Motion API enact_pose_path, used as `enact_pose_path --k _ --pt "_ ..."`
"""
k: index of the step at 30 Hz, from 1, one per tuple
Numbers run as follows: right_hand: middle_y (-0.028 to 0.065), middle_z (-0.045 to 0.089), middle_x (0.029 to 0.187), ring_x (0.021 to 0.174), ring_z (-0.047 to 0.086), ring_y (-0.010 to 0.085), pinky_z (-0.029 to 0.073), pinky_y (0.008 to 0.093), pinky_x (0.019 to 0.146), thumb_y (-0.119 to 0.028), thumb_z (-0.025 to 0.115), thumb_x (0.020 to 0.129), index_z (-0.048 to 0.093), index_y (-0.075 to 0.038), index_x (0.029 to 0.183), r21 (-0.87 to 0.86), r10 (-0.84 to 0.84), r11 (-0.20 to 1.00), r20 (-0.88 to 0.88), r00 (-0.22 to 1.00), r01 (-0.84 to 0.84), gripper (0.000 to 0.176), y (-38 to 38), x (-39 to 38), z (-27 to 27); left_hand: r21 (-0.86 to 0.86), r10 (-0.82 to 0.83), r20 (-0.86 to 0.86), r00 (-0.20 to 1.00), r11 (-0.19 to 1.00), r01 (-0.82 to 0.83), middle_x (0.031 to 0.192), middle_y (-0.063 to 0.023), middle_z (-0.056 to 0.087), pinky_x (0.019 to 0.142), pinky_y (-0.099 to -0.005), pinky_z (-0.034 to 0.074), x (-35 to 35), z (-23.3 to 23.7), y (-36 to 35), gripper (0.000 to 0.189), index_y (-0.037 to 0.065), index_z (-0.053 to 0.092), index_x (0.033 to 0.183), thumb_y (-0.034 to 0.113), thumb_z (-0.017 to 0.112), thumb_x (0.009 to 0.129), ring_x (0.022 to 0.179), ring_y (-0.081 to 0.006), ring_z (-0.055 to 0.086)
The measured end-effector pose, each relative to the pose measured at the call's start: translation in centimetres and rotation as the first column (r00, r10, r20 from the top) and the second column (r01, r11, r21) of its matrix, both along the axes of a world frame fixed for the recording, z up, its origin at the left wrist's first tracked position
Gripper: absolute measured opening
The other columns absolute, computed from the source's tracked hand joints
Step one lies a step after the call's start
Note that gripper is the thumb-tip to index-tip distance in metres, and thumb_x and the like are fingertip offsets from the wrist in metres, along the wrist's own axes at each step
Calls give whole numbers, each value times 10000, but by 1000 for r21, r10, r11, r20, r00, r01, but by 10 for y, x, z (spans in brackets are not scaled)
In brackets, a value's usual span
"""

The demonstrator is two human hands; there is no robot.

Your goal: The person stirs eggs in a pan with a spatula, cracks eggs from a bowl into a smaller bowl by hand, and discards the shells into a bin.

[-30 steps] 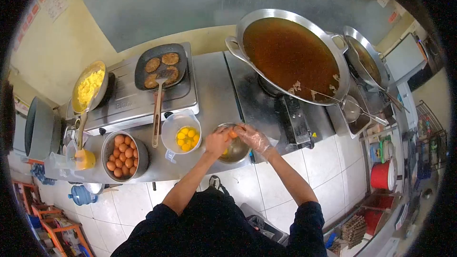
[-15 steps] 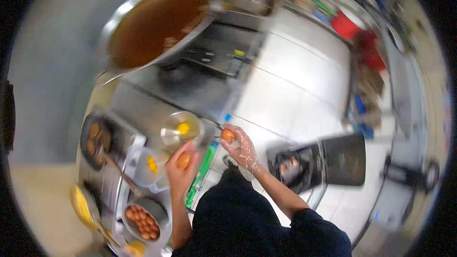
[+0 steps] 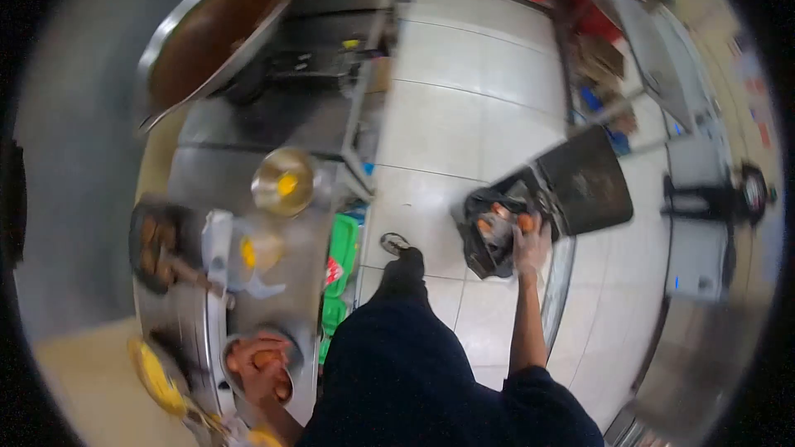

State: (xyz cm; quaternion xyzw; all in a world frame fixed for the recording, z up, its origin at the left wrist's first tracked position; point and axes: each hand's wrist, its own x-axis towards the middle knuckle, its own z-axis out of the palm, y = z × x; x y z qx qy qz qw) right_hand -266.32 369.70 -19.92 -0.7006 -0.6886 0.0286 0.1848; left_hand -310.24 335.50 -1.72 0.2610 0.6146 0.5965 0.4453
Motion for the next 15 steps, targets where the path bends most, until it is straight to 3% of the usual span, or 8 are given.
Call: enact_pose_path --k 1,2,4,6,8,10,12,15 --pt "234 570 1258 1192 527 382 405 455 1021 -347 683 870 504 4 1319 -218 -63 973 82 995 79 597 -12 3 -32 -15 33 -334 942 999 -41 949 -86 700 799 -328 504 -15 -2 -30 231 -21 707 957 49 718 737 856 -174 634" --pt "257 558 1287 1213 515 394 394 458 1037 -421 636 872 479 53 1338 -87 51 995 -21 998 -53 684 -27 25 -81 -49 62 -632 772 992 -119 908 -67 704 780 -338 509 -18 -3 -65 234 -10 711 950 94 727 741 840 -174 635" --pt "269 504 1355 1256 476 398 352 444 1079 -387 561 915 456 63 1363 -174 124 973 -172 977 -154 644 -65 -21 -67 -213 252 -672 697 835 -507 867 -108 712 763 -367 521 -24 2 -110 245 22 721 955 153 727 748 811 -248 662" --pt "251 493 1366 1235 488 387 355 449 1068 -281 530 951 483 31 1345 -66 332 932 -241 912 -357 505 -108 -63 -66 -330 49 -867 496 689 -645 922 -197 698 761 -397 532 -37 -11 -161 273 45 717 991 200 712 767 836 -341 670" --pt "231 528 1318 1197 512 374 390 448 1030 -162 566 932 510 20 1312 46 475 858 -453 755 -512 425 -147 -102 -90 -409 -28 -865 501 616 -673 924 -234 677 735 -428 540 -52 -52 -207 315 63 710 1027 259 697 780 852 -379 659" --pt "209 556 1265 1167 528 363 438 430 978 -77 594 905 532 8 1282 -73 590 734 -424 687 -675 392 -176 -142 -52 -491 -86 -845 528 516 -702 903 -223 681 721 -449 548 -51 -63 -211 405 84 710 1060 364 695 767 843 -372 666" --pt "182 581 1221 1129 557 331 501 382 870 -69 587 912 554 -29 1269 -57 731 545 -456 508 -836 361 -206 -185 -4 -574 -114 -796 595 453 -682 914 -209 689 741 -448 544 -55 -78 -203 459 106 707 1092 432 687 770 855 -366 668" --pt "172 583 1228 1132 566 306 492 369 889 -77 591 912 569 -40 1249 -92 718 460 -547 431 -883 340 -235 -226 44 -666 -153 -723 674 412 -622 916 -185 702 758 -439 547 -54 -106 -193 537 128 711 1105 535 674 756 863 -347 679"
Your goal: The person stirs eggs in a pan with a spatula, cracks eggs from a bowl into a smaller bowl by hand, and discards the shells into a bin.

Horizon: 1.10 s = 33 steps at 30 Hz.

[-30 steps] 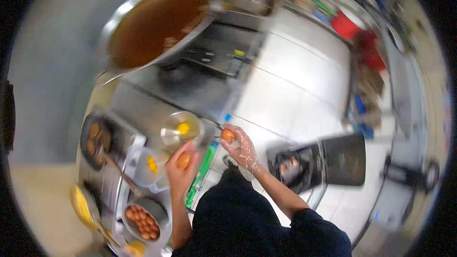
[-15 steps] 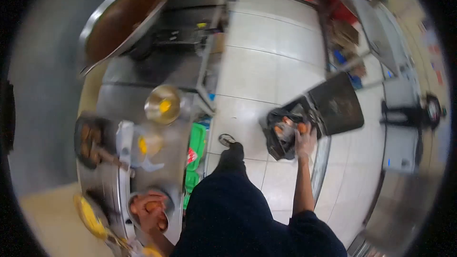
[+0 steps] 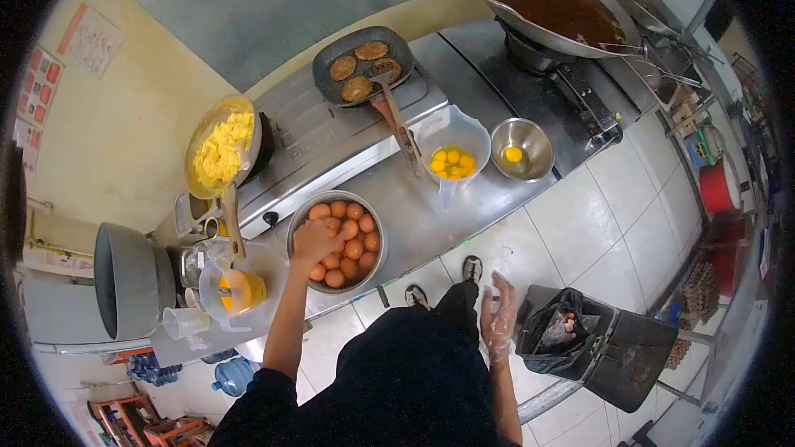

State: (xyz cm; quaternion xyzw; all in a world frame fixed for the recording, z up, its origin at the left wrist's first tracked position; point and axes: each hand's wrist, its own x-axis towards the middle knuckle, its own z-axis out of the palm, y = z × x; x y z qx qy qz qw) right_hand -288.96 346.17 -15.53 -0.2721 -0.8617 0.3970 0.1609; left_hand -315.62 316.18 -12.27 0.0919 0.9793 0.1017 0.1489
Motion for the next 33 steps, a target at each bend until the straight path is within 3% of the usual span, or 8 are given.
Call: enact_pose_path --k 7,12,14,20,24,26,29,33 --pt "170 645 1073 940 650 268 530 351 781 -63 596 923 588 -25 1208 -53 170 982 -163 972 -181 287 -23 -43 37 -155 -219 129 967 959 238 922 -117 715 775 -400 555 -21 -22 10 556 108 727 940 606 706 696 913 -281 685" --pt "130 665 1028 824 660 251 550 366 725 -73 629 887 625 -44 1158 30 461 882 -260 848 -471 273 -56 -96 49 160 -153 251 956 980 115 869 -101 711 668 -348 542 -11 7 -14 541 55 707 946 563 709 759 823 -234 690" --pt "117 685 967 796 660 248 548 362 732 -92 645 879 657 -73 1123 -21 580 802 -204 788 -596 245 -71 -114 61 578 93 497 863 706 -409 807 -69 681 569 -274 500 7 10 -25 433 19 689 934 441 715 838 711 -155 652" --pt "109 690 833 718 647 182 526 337 661 -475 522 953 628 17 1136 -429 60 891 -214 975 -149 536 18 -123 -9 671 276 644 713 243 -700 788 -16 628 482 -218 430 50 7 -36 356 57 666 1030 376 710 878 603 -90 568" --pt "107 682 820 680 634 183 525 367 618 -410 565 945 594 27 1132 -703 -248 699 -68 966 131 476 132 -179 -97 644 360 617 700 279 -712 785 -13 636 478 -229 431 62 2 -31 344 67 673 1026 372 717 873 610 -83 570" --pt "125 693 873 674 627 156 517 317 630 -348 604 924 587 -2 1162 -288 -18 957 -206 978 -43 420 160 -207 -142 688 342 508 790 390 -611 810 -30 659 539 -272 484 63 -22 -37 382 46 688 1014 387 738 848 635 -115 604" --pt "146 688 936 669 635 185 540 360 662 -235 683 876 569 -23 1162 200 91 977 -59 994 -77 374 216 -236 -220 621 316 205 926 690 -372 919 -130 711 691 -304 536 65 -1 -23 493 -31 688 1049 400 758 819 784 -219 687" --pt "176 669 993 831 675 259 570 400 702 -206 707 848 579 0 1121 74 67 996 -124 990 -58 365 202 -203 -197 480 318 -76 945 843 -245 1017 -183 700 801 -379 535 58 -20 -19 573 -11 681 1112 439 775 770 936 -303 681"
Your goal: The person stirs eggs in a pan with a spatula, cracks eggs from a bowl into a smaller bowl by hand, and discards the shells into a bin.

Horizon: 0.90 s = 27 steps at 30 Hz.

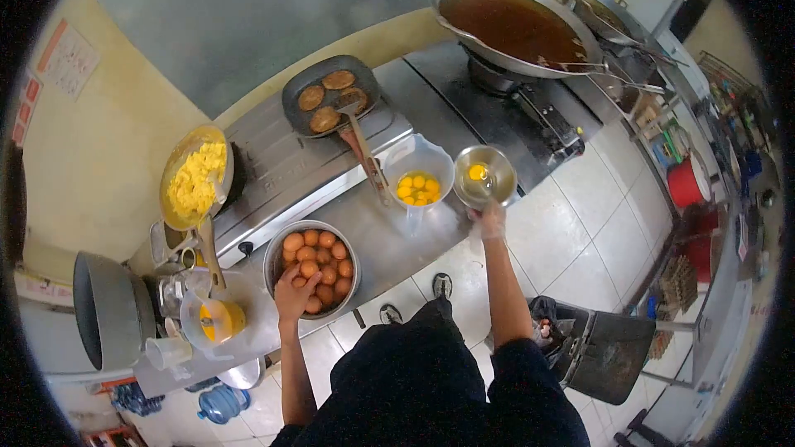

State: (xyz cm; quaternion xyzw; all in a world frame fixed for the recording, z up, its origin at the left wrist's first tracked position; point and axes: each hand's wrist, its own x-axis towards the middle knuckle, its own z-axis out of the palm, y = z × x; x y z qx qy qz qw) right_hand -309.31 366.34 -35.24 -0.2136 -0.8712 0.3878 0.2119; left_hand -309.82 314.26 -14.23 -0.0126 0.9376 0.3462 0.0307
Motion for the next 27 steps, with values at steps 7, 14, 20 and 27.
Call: enact_pose_path --k 7,14,20,27 --pt "164 623 1109 819 675 221 582 300 641 -418 493 991 425 18 1333 -811 -223 579 -58 973 84 559 -76 132 98 -231 18 88 996 973 2 921 -189 701 778 -452 541 -26 5 16 591 92 668 1173 504 744 757 880 -361 676" --pt "157 667 941 685 679 207 573 294 586 -438 513 979 546 63 1184 -781 33 616 150 988 98 542 -170 189 170 -223 -177 -107 978 963 150 1165 -130 653 849 -419 535 -27 -25 11 557 84 657 1175 435 760 755 1001 -315 654" --pt "154 680 870 653 679 208 567 291 558 -393 468 998 541 54 1157 -869 173 489 182 968 76 480 -223 161 139 -195 -233 -102 967 958 210 1227 -100 627 896 -401 520 -27 -23 4 545 51 663 1154 415 762 761 1060 -300 631" --pt "137 682 856 643 669 178 549 272 561 -400 467 1004 500 43 1193 -783 187 614 13 982 -106 483 -256 129 100 -26 -126 -14 992 992 126 1152 -179 660 877 -416 518 -15 -18 -13 603 36 666 1161 477 756 760 1016 -323 653"
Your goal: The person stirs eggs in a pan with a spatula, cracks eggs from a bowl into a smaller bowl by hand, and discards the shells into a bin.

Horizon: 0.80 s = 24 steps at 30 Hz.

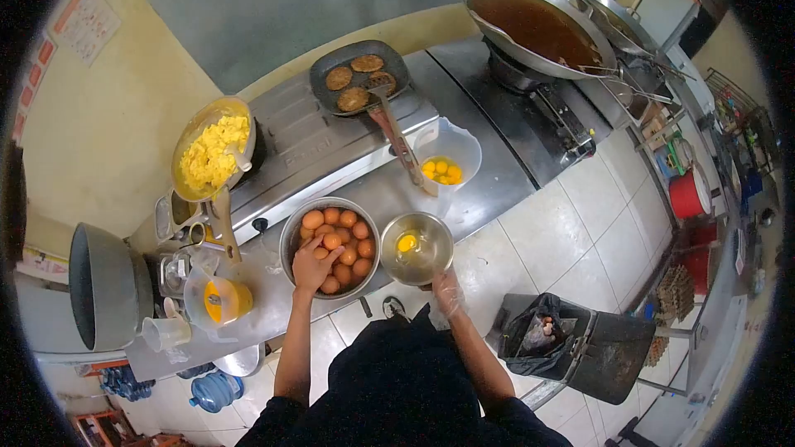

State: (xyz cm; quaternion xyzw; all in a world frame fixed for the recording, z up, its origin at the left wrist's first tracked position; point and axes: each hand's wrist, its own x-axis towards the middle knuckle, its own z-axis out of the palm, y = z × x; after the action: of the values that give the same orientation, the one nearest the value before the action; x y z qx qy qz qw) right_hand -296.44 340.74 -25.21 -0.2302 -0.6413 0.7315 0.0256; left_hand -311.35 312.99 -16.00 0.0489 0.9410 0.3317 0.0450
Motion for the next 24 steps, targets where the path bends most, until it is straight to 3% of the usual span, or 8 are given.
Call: enact_pose_path --k 4,11,12,13,14,16,22,24 --pt "131 683 914 672 677 177 551 266 562 -405 467 1008 491 28 1216 -88 -8 996 -3 1000 8 482 -7 -15 4 127 42 -66 997 991 -33 962 -181 701 773 -374 536 8 4 -6 561 7 685 1084 455 782 761 879 -337 683" --pt "144 656 1015 833 670 223 557 365 689 -366 508 1000 524 -45 1217 -290 -80 949 155 985 123 388 -22 -3 68 271 139 74 988 950 -154 925 -174 718 801 -377 530 8 15 -9 570 7 697 1091 475 760 771 887 -305 694" --pt "161 656 1002 859 660 244 537 394 769 -318 553 981 516 -13 1228 119 -126 987 137 983 110 394 -37 0 107 357 172 128 977 911 -208 904 -154 724 788 -360 530 10 23 -8 563 2 703 1076 470 764 769 867 -271 696" --pt "178 656 989 885 649 265 518 423 849 -271 598 963 508 18 1240 510 -162 856 101 982 88 410 -48 -2 128 438 201 187 962 859 -265 883 -133 731 776 -342 530 11 28 -7 557 -4 708 1060 466 767 768 846 -237 698" --pt "178 656 989 885 649 265 518 423 849 -271 598 963 508 18 1240 512 -155 855 102 983 82 410 -51 -9 130 439 207 188 960 856 -271 883 -133 731 776 -342 530 10 23 -6 557 -4 708 1060 466 767 768 846 -237 698" --pt "164 643 1047 951 633 299 515 403 870 -227 662 910 526 -28 1267 798 313 597 -333 889 89 430 -58 -30 135 486 184 159 970 841 -239 860 -100 728 755 -297 521 10 9 -8 533 1 720 1033 465 766 775 818 -165 679" --pt "141 607 1226 1159 568 310 477 376 968 -214 686 890 542 -76 1298 744 593 646 -345 727 -173 454 -80 -100 141 525 -37 258 965 844 -108 836 -117 700 703 -278 494 20 44 15 554 -27 710 1012 486 738 805 789 -145 647" --pt "153 568 1295 1204 555 300 469 374 971 -146 690 878 526 -55 1314 525 575 766 -305 759 -370 475 -78 -103 136 555 -58 284 957 824 -115 835 -110 696 692 -279 491 20 46 23 559 -35 706 992 495 726 814 784 -149 644"
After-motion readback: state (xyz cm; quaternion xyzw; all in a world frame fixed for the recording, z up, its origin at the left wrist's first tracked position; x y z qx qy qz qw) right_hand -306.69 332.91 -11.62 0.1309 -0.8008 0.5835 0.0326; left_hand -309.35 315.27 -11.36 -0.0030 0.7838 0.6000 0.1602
